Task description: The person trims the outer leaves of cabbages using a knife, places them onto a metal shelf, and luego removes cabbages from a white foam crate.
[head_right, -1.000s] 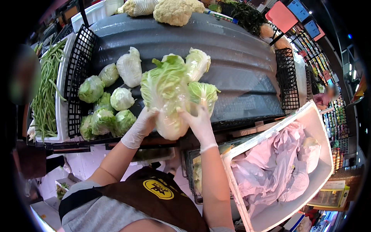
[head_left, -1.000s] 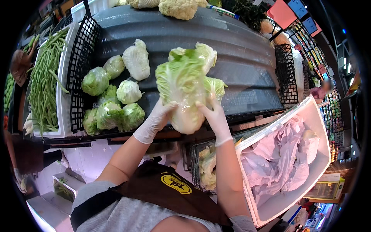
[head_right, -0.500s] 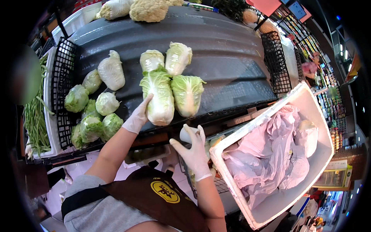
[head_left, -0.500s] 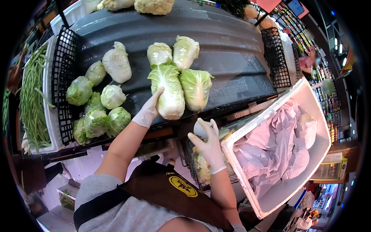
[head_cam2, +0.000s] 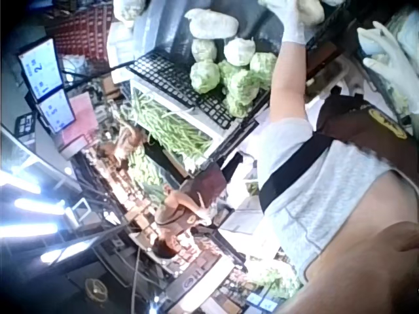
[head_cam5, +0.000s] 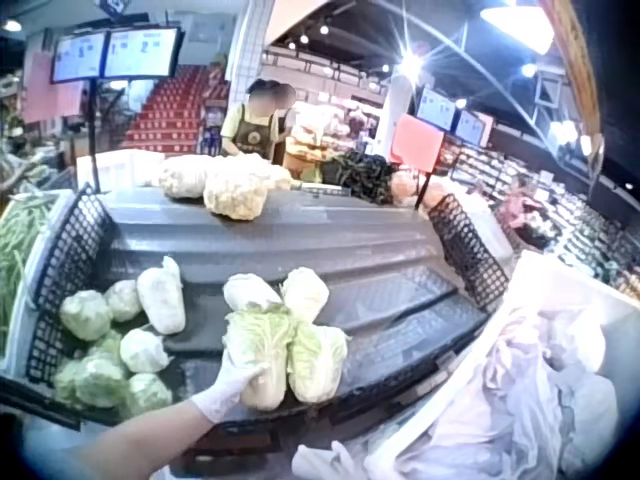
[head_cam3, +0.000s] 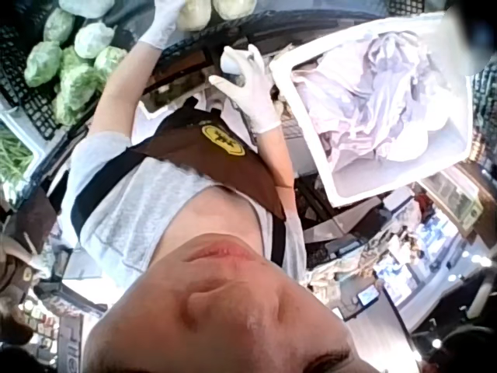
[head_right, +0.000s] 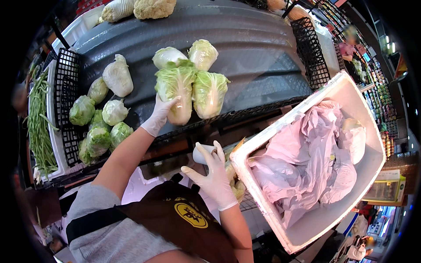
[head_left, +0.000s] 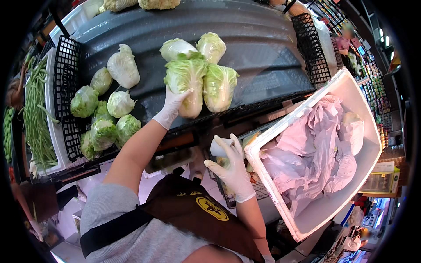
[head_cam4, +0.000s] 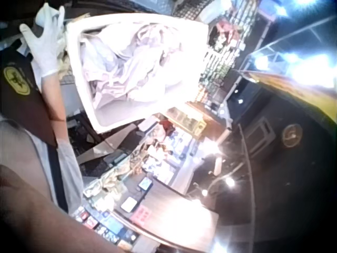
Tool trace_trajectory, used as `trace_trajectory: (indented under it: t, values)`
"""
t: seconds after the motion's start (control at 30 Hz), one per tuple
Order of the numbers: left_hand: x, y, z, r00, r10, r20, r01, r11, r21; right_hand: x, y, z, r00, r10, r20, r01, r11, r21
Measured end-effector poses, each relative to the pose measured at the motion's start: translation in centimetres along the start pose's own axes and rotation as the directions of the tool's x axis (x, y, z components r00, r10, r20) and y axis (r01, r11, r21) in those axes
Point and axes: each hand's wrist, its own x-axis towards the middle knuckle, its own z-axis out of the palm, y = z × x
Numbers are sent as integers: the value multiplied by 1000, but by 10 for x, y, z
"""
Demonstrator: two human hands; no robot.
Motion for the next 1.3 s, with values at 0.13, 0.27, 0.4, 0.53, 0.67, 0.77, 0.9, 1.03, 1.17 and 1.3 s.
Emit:
trace_trajectory:
  t: [0.13, 0.27, 0.4, 0.53, 0.67, 0.77, 0.9, 1.03, 1.17, 1.3]
  values:
    - [-25, 10, -3, 977, -157, 146, 171, 982, -85, -2, 5, -2, 1000, 15, -2, -15, 1000, 28]
    - [-29, 38, -3, 908, -418, 26, 412, 902, 128, 3, 2, 2, 1000, 12, 25, -13, 1000, 27]
    - [8, 41, -32, 963, 205, -177, -64, 809, 585, 19, 3, 0, 998, -55, -30, 55, 998, 18]
    - [86, 75, -30, 934, 221, -281, 9, 771, 637, 94, -32, -10, 977, -90, -194, 110, 989, 95]
    - [143, 67, -5, 902, -157, -402, 332, 847, 414, 249, -8, -16, 910, 86, -405, -100, 995, -13]
    - [155, 56, 16, 930, -181, -321, 292, 892, 344, 337, 31, -32, 928, 252, -275, -363, 775, -517]
    - [152, 51, 13, 892, -284, -351, 369, 907, 203, 400, 65, -18, 853, 493, -173, -520, 774, -362]
    - [162, 34, 0, 982, 34, -186, 3, 981, 192, 432, 95, 11, 905, 357, -232, -412, 871, -268]
    - [171, 32, -45, 948, 284, -141, -226, 916, 330, 436, 63, 15, 996, 39, -76, -70, 878, -474]
    - [169, 36, -31, 976, 193, -97, -142, 912, 384, 443, 88, -1, 996, 4, 93, 13, 983, -183]
